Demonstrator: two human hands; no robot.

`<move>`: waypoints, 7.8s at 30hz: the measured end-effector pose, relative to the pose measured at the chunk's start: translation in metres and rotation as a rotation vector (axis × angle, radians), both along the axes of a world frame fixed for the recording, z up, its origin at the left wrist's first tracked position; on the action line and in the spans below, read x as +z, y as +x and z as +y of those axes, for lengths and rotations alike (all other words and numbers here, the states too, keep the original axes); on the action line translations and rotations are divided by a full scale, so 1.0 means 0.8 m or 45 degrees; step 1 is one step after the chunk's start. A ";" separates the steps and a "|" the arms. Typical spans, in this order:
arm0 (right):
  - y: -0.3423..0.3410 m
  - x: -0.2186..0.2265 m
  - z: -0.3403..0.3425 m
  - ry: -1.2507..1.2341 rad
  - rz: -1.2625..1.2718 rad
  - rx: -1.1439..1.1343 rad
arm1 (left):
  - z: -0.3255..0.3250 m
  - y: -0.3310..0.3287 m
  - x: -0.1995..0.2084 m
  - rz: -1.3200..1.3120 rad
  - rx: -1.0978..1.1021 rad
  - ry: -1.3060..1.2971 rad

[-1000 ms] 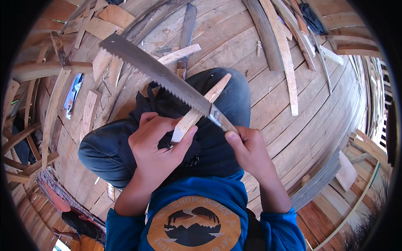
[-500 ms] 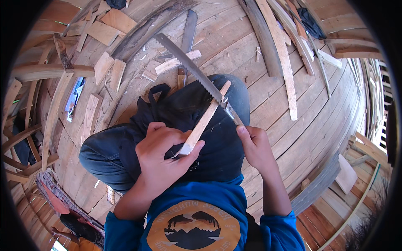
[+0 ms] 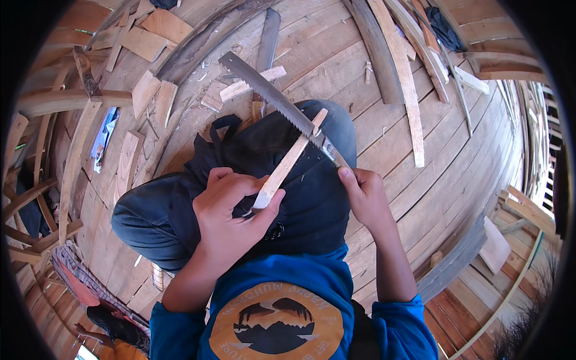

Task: The person uses a saw to shape and carve a small piece of wood while sitting on a wooden floor.

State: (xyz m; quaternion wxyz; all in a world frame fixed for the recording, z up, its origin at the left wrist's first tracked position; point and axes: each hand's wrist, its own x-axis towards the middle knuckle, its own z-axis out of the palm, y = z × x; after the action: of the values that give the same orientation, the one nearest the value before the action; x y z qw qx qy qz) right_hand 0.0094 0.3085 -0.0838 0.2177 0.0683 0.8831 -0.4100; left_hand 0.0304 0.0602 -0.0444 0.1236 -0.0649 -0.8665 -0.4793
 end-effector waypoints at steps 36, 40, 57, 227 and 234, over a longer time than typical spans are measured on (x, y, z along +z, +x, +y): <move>0.018 0.042 -0.037 -0.441 0.028 0.161 | -0.007 -0.005 0.002 -0.007 -0.002 0.016; 0.001 0.002 -0.009 -0.222 -0.125 -0.028 | 0.000 0.003 0.001 0.000 -0.016 0.004; 0.000 0.021 -0.004 -0.109 -0.032 0.007 | 0.002 0.010 0.002 0.008 -0.027 0.003; 0.031 0.065 -0.039 -0.118 0.193 0.220 | 0.010 0.012 0.019 0.105 -0.060 -0.223; 0.032 0.046 -0.036 -0.026 0.317 0.238 | 0.015 0.012 0.014 0.142 -0.051 -0.167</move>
State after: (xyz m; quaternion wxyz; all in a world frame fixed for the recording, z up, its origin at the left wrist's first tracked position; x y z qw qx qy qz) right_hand 0.0348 0.2800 -0.0467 0.1442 -0.0677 0.9016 -0.4021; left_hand 0.0400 0.0722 -0.0334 0.1575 -0.1169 -0.8862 -0.4197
